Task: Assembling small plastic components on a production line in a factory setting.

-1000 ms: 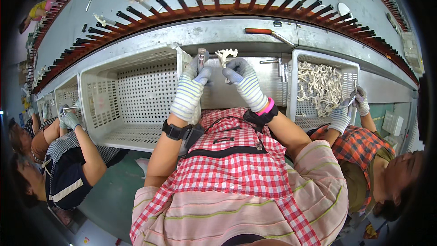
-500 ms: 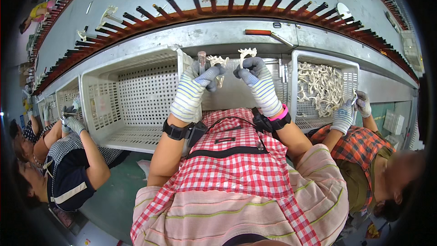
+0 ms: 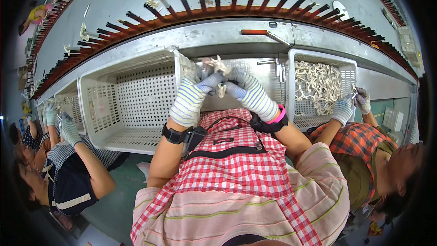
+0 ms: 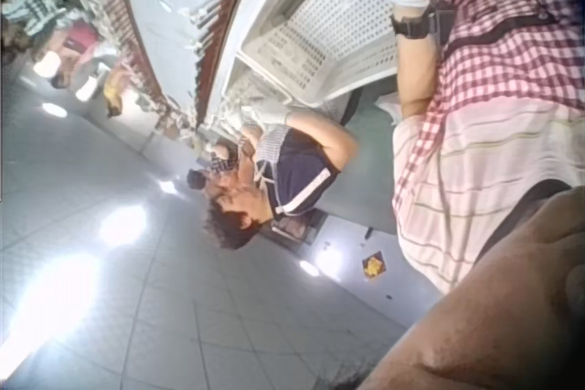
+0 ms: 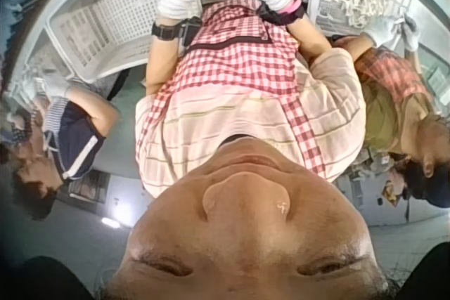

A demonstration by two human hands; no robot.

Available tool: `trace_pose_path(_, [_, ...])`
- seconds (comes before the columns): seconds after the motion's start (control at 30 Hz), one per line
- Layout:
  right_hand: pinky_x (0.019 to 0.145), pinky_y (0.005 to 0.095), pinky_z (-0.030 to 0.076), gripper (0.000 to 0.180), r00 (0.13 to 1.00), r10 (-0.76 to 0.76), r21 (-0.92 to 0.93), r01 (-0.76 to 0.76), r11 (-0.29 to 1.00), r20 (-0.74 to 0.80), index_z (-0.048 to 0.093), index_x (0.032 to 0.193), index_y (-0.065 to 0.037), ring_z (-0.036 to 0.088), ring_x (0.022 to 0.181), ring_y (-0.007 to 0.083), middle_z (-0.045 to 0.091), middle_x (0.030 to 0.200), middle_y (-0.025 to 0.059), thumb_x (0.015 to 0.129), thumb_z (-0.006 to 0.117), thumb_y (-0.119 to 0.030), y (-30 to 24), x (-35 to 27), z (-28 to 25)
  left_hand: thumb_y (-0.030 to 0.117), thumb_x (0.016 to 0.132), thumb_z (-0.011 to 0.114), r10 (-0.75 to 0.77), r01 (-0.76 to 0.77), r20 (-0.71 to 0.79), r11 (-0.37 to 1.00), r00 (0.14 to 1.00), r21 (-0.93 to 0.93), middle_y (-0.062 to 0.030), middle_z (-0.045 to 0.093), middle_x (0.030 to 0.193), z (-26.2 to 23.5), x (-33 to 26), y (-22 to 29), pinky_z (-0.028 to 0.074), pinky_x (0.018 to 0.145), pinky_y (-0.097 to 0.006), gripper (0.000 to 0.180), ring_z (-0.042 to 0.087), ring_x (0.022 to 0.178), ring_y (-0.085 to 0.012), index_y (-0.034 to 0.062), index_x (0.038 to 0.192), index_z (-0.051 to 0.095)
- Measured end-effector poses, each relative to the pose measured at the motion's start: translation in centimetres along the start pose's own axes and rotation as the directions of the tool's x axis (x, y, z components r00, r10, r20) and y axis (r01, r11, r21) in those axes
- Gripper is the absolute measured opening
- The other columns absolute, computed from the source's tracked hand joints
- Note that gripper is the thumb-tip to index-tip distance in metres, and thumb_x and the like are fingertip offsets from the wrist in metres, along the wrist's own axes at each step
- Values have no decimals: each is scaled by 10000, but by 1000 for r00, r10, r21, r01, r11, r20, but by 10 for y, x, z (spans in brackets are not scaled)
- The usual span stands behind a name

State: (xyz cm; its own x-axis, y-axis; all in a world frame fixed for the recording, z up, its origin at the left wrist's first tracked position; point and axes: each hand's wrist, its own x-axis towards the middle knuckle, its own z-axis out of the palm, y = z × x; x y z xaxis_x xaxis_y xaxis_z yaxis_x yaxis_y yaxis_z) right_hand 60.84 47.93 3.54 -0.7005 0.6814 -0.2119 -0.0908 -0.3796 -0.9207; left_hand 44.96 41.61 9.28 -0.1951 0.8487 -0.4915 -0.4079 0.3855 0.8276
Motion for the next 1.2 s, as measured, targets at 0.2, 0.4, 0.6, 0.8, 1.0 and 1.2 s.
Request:
trace_pose_path(0.2, [863,408,422,213,715,-637,-937,-71,343,-288,636,976,-73,545,969,310,589,1024,157,788,606,-168,22,59,-133,242,839,646,21,-22,-97,1000,995,-10,-14,631,763,-15,-5,10,355,493,-180,272,464,534,-40,13,980,610])
trace_pose_path(0.4, [753,406,470,165,812,-221,-620,-207,757,-540,638,913,-68,599,823,329,631,890,174,815,592,-193,50,48,-158,295,828,664,68,-70,-102,997,993,-17,-35,642,807,-17,-20,6,329,457,-186,322,413,497,-35,20,986,614])
trace_pose_path(0.6, [864,418,452,367,771,214,-744,-636,203,-600,538,1116,-104,577,994,367,620,1038,189,818,569,-316,171,47,-178,278,837,653,11,-14,-84,999,996,-38,-19,614,744,-4,-21,10,342,476,-178,306,462,529,-44,9,975,606])
trace_pose_path(0.8, [824,431,481,306,691,136,-687,-722,83,-710,605,1011,-77,609,937,353,639,983,173,809,572,-304,179,31,-166,235,853,636,-33,28,-55,996,998,-85,-12,589,714,-15,-25,4,370,482,-191,259,474,537,-46,0,960,609])
trace_pose_path(1.0, [848,446,462,324,616,151,-573,-780,250,-773,590,1046,-77,585,969,387,622,975,242,793,584,-281,186,14,-176,241,827,658,-31,34,-85,999,996,30,-32,621,789,-16,-31,4,333,450,-193,286,400,480,-43,18,992,591])
trace_pose_path(1.2, [817,416,462,470,376,160,-217,-779,588,-913,606,993,67,595,970,382,619,1028,239,727,625,-320,151,40,-160,196,779,707,-15,22,-137,999,990,45,-87,639,819,-14,-29,1,370,457,-188,247,460,489,-56,71,926,553])
